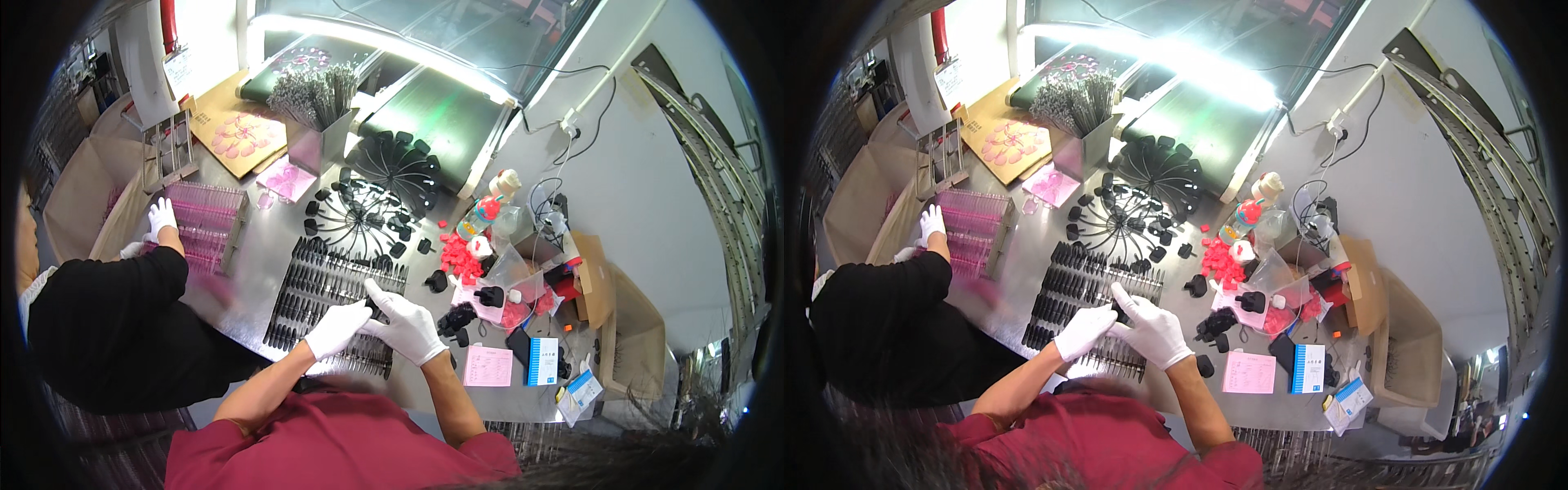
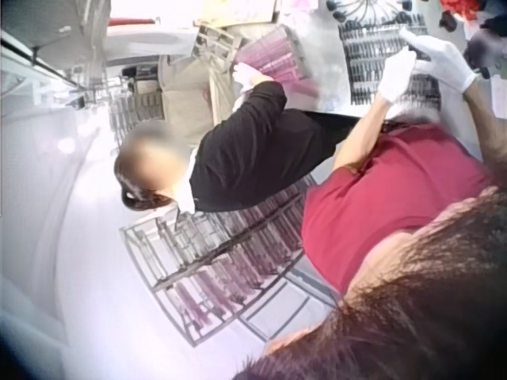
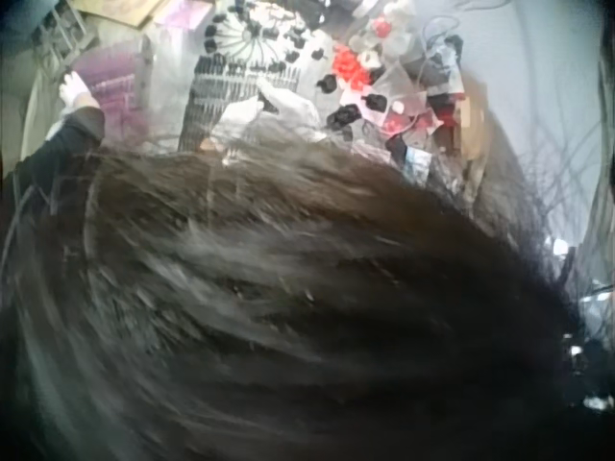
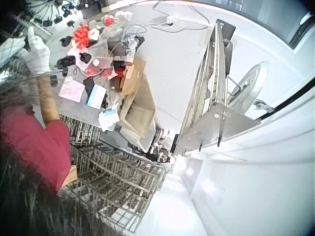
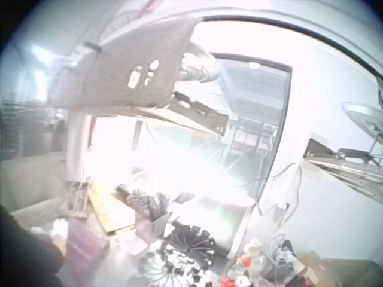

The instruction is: The person assembles hair extensions by inserting black hair bundles into a metal rack and securing them with a thin wire. A coworker works nearby with pink hair bundles. The person repeatedly handles the rack and hair bundles, adjusting and securing them throughout the clip.

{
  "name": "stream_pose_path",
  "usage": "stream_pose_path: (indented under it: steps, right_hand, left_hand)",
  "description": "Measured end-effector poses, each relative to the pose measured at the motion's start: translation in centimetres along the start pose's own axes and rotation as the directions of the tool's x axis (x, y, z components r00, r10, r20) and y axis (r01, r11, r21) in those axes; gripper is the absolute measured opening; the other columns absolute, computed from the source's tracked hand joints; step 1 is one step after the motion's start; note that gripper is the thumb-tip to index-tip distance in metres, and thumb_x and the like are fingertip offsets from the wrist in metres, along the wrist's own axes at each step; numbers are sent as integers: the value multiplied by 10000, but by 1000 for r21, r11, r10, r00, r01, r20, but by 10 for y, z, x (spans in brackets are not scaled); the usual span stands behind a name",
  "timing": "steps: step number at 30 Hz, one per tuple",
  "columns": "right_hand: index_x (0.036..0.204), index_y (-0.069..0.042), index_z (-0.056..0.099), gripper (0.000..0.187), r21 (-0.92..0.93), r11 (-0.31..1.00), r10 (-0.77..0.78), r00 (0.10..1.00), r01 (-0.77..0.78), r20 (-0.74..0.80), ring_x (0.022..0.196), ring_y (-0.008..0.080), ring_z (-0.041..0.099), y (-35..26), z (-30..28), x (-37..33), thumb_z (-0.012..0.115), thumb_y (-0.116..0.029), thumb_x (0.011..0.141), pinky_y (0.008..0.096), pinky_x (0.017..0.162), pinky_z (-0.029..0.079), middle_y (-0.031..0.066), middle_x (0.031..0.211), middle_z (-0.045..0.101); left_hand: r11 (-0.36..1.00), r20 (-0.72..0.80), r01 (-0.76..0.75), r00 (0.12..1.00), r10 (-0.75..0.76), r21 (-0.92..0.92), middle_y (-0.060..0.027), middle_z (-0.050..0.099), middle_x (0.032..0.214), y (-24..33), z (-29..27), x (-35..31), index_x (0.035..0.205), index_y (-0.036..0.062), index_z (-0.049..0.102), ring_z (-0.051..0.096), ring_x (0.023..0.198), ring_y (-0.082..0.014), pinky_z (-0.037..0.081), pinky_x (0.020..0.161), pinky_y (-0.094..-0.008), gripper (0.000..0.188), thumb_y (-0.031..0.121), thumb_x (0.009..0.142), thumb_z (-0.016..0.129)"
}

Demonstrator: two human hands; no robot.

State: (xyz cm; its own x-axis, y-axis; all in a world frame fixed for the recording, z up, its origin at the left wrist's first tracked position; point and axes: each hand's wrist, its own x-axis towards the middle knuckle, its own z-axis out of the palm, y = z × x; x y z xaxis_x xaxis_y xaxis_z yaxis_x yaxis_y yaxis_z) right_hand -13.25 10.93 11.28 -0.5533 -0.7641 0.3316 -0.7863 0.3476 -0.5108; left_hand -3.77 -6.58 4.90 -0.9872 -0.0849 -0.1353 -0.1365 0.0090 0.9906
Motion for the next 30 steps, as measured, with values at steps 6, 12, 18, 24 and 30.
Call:
stream_pose_path:
  steps: [6,12,18,24,30]
  right_hand:
    - [1385,-104,636,637,-124,992,27,980,-3,196,991,347,752,-15,0,2,834,-287,807,420,808,628,168,1445,612]
    - [1165,-43,740,415,68,854,508,855,-516,106,997,292,765,51,-8,9,784,-312,852,380,873,598,208,1079,766]
    - [1158,26,771,652,-395,458,873,487,-796,30,1174,444,700,233,14,38,604,-553,910,490,1038,539,315,1191,722]
    - [1196,21,735,587,-438,383,906,423,-814,6,1213,427,690,254,64,34,722,-412,801,473,1065,540,315,1255,709]
    - [1022,-60,820,371,-501,396,805,554,-770,-215,1035,421,749,245,85,14,721,-310,766,485,935,593,250,1059,773]
  left_hand:
    - [900,-63,-169,975,211,401,-175,729,894,-4,2,5,1161,2,713,700,789,-254,546,743,-403,429,378,1089,519]
    - [995,96,81,992,-86,51,-104,787,952,46,-9,-1,1255,-18,690,778,873,-166,611,819,-313,394,317,1056,632]
    - [939,-238,14,966,-102,-343,-140,787,1079,17,-40,-1,1343,-32,680,760,927,-171,611,794,-303,344,175,1074,626]
    - [953,-395,-192,915,88,-233,-114,796,990,31,-68,33,1281,-33,713,765,843,-143,611,781,-294,316,185,1070,629]
    - [980,-655,-167,730,197,109,-174,761,963,85,-116,170,1130,32,742,743,870,-283,572,808,-404,315,301,1028,611]
